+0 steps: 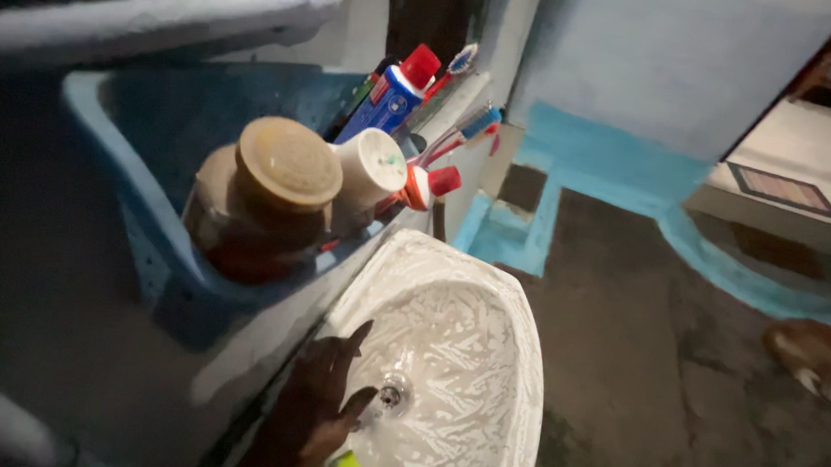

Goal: The person uses a yellow brush to scrub the inside of a white bathroom sink, the faucet, and the drainpipe underneath. They repeatedly scrub the basin and the plumbing while a dog lies on the floor nearby.

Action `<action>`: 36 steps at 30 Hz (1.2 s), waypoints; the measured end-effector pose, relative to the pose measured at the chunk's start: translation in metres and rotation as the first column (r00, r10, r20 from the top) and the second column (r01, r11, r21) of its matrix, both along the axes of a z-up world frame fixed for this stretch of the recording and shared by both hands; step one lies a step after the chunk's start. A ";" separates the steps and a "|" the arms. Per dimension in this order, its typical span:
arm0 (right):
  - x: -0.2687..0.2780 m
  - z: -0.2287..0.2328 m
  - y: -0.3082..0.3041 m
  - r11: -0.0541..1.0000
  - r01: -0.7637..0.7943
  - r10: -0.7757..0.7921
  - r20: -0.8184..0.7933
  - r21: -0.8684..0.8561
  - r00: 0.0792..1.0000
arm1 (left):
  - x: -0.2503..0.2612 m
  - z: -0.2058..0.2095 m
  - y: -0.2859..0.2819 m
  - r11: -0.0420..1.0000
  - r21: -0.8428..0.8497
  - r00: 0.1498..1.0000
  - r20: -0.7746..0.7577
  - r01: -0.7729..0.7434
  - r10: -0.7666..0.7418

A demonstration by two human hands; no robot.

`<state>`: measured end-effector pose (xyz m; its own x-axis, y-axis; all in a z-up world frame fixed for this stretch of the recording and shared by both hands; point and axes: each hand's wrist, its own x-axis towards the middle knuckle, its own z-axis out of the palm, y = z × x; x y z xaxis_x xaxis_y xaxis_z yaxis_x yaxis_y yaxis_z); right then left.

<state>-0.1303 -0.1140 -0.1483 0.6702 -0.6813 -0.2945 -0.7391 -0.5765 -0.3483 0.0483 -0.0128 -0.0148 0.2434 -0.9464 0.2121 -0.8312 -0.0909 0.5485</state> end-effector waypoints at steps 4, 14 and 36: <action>-0.008 0.016 0.006 0.998 0.052 -0.051 0.005 -0.033 0.999 | -0.008 0.018 0.002 0.997 -0.074 0.996 0.086 0.011 -0.004; -0.045 0.006 0.033 0.998 0.053 -0.055 -0.180 -0.019 0.982 | 0.005 0.015 0.001 0.944 -0.271 0.981 0.006 0.189 -0.194; -0.015 0.015 -0.005 0.781 0.610 -0.620 0.284 0.133 0.732 | 0.002 0.022 0.009 0.900 -0.396 0.983 0.054 0.180 -0.173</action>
